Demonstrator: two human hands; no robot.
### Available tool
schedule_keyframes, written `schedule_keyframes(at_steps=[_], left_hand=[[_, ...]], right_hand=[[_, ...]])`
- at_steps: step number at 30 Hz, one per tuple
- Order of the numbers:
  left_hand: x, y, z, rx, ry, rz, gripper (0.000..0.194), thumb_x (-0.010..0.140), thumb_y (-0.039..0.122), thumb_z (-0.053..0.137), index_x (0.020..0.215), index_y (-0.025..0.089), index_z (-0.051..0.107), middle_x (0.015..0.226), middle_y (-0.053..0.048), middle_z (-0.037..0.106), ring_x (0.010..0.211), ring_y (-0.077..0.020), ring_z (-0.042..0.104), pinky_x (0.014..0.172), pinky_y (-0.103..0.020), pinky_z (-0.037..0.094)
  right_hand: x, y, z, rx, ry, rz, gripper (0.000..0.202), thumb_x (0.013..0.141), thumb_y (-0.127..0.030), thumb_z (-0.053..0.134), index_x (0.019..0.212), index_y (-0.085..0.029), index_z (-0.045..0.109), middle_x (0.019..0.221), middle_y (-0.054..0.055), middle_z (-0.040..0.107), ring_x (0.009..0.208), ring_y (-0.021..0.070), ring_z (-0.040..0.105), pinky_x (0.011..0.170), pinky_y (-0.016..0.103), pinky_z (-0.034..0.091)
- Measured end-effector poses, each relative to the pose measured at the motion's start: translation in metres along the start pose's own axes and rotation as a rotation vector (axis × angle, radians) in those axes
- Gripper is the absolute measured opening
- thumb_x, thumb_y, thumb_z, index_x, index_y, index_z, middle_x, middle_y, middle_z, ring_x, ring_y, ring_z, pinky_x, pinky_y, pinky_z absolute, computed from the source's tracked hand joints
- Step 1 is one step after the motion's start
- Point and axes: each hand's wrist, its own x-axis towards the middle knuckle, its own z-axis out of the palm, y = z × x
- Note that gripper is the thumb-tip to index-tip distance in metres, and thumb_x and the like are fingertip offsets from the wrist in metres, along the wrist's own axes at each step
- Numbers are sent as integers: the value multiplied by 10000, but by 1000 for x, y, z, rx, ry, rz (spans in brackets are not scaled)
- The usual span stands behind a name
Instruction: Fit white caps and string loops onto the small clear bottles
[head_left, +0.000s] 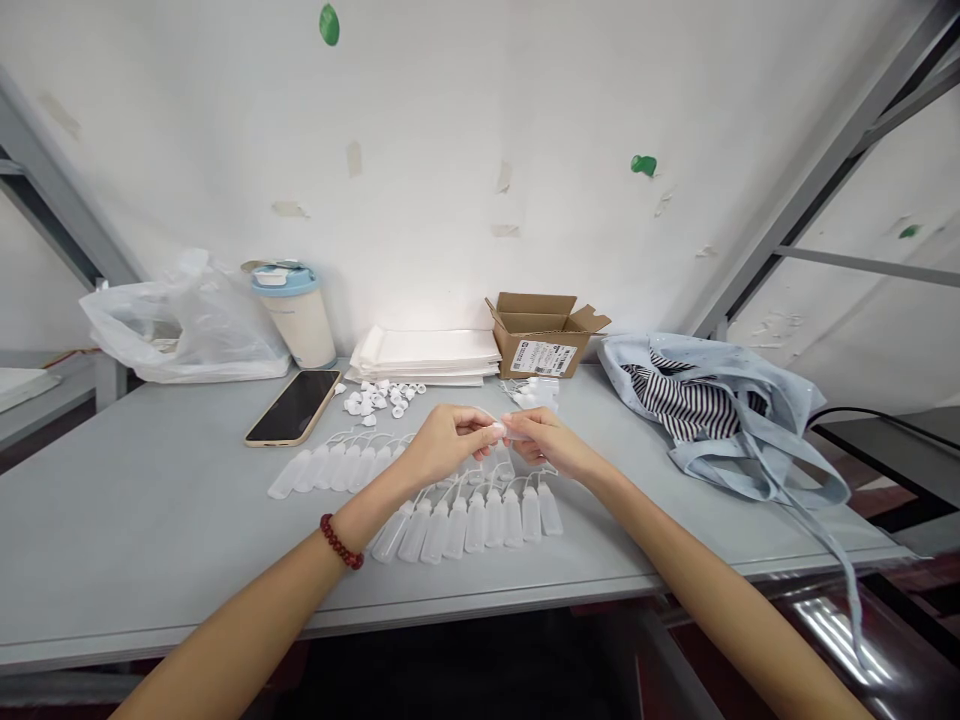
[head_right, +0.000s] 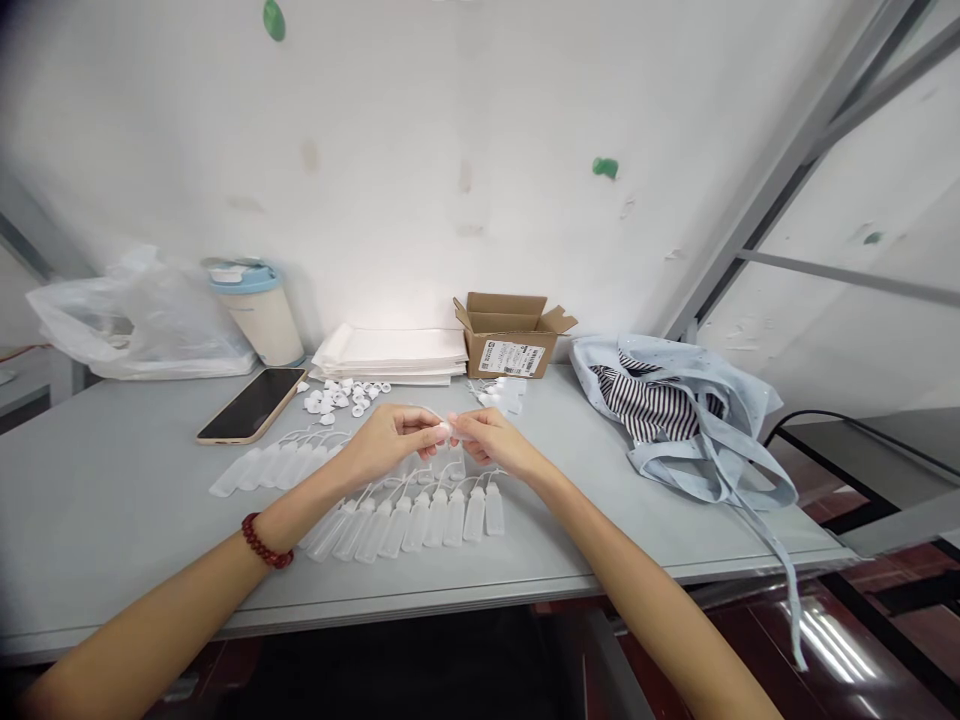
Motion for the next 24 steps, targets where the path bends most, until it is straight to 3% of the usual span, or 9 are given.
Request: schedule_keyframes(at_steps=[6,13,18,24], left_hand=[[-2,0,6,159,78,93,222,796,365,574,767,167,671,767,-34,676,697,-162,609,646,-254,495],[0,-1,-1,142,-44,13,300,816,432,539,713,160,610,699,-23,624,629,-149,593,562,-248,479],[5,-5,-9,7,35,-61,357,824,465,524,675,146,579,658,-17,599,573,-122,571,546,-244,481],[7,-10,-11,-130,-16,-155,413,840,509,505,738,124,615,643,-13,578,550,-117,567,492,-237,471]], right_hand=[[0,0,-3,13,-6,40,450,823,-554,544,613,-158,511,472,-100,171,428,47,117,424,230,88],[1,1,0,-90,19,-40,447,805,-566,557,612,-176,455,511,-87,224,451,56,173,427,220,163],[0,-3,0,-279,132,-207,362,838,-515,526,813,-158,580,562,-50,400,494,87,348,487,238,289],[-1,-3,-1,-357,159,-249,351,870,-485,480,894,-158,605,557,-50,418,495,98,391,520,252,330]])
